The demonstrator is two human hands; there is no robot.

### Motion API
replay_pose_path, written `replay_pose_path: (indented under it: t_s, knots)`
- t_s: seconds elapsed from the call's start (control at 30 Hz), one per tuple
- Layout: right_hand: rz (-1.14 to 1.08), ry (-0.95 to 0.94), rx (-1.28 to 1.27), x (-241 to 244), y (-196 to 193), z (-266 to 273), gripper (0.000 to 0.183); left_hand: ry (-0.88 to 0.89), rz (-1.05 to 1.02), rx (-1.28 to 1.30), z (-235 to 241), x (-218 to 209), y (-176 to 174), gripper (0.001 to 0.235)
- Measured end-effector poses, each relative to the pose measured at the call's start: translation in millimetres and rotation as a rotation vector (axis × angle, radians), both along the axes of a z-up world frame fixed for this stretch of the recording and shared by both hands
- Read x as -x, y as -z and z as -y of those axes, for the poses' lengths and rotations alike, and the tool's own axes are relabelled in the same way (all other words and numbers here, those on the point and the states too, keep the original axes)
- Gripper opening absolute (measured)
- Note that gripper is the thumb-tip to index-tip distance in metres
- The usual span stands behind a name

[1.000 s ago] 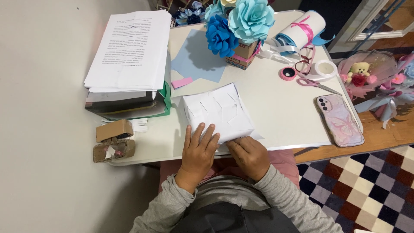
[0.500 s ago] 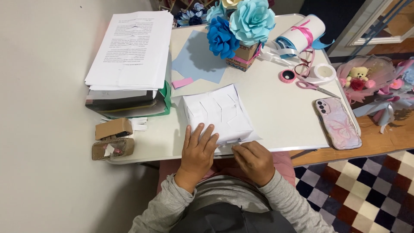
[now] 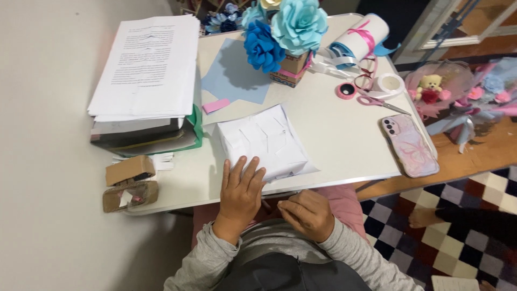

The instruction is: The person tapes a white paper-wrapped package on a table using a pink tape dispenser. They repeatedly apply strips of clear tape to the top and sides, smoothing each piece with their fingers. The package is rotated and repositioned multiple times during the process.

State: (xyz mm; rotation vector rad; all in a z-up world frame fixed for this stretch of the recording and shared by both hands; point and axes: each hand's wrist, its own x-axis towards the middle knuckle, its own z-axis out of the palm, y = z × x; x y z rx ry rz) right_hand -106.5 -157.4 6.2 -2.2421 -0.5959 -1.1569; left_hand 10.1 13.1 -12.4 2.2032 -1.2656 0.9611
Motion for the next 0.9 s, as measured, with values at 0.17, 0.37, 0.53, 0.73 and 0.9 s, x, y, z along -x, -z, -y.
replay_pose_path:
  t_s: [0.17, 0.37, 0.53, 0.73, 0.9]
  knots:
    - [0.034, 0.02, -0.018, 9.1, 21.5, 12.1, 0.009, 0.001, 0.022, 0.0, 1.6, -1.3, 6.7, 0.026]
    - [0.171, 0.337, -0.309, 20.2, 82.9, 90.1, 0.019, -0.062, 0.035, 0.034, 2.5, -3.9, 19.6, 0.034]
    - [0.037, 0.66, -0.042, 13.8, 8.9, 124.5, 0.016, -0.064, 0.056, 0.044, 5.1, -4.4, 18.0, 0.032]
    - [-0.585, 0.941, 0.135, -32.8, -25.9, 141.6, 0.065, -0.062, 0.051, 0.029, 4.3, -5.3, 19.2, 0.034]
    - [-0.865, 0.971, 0.159, -55.8, -0.1, 162.5, 0.063, -0.079, 0.044, -0.004, 2.8, -3.9, 19.3, 0.037]
